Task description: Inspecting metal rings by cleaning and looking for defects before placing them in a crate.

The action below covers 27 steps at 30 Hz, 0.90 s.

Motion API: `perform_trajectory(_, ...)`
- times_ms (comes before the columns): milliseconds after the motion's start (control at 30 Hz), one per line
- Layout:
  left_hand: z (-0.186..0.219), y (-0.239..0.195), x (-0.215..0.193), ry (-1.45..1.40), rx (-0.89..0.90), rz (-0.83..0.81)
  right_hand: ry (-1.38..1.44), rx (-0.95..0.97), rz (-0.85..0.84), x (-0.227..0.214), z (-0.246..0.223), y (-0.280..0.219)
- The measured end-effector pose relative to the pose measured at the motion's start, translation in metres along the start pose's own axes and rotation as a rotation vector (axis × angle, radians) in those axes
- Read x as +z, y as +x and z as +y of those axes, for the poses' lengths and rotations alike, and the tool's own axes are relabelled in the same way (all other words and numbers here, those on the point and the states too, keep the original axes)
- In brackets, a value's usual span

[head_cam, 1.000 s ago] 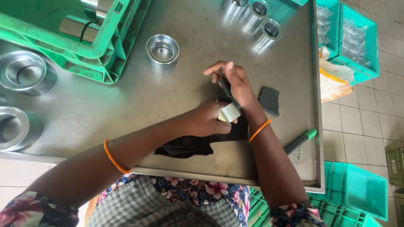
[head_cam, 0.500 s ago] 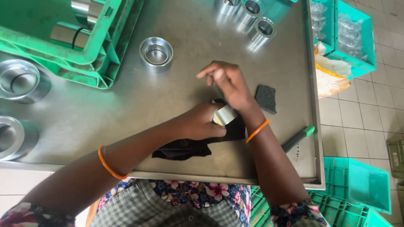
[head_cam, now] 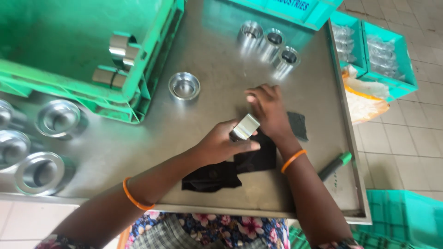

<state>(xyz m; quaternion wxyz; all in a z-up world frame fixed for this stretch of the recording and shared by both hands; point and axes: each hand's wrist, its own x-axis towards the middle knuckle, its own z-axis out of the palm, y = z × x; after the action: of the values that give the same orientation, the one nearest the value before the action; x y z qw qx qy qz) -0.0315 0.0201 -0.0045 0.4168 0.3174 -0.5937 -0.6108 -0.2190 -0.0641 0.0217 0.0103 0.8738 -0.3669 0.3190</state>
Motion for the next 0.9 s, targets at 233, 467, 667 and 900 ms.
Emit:
perform_trajectory(233, 0.025, -0.007, -0.034, -0.022, 0.327, 0.03, 0.999, 0.787, -0.222, -0.004, -0.024, 0.002)
perform_trajectory(467, 0.028, -0.01, -0.033, -0.043, 0.219, -0.055, 1.169, 0.533, -0.253, 0.008, -0.034, -0.007)
perform_trajectory(667, 0.029, -0.014, -0.028, -0.062, 0.151, -0.034, 0.487, 0.085, 0.033, -0.009, -0.043, -0.001)
perform_trajectory(900, 0.037, -0.016, -0.026, 0.238, 0.399, -0.015, 0.66, 0.078, -0.055, -0.011, -0.046, 0.002)
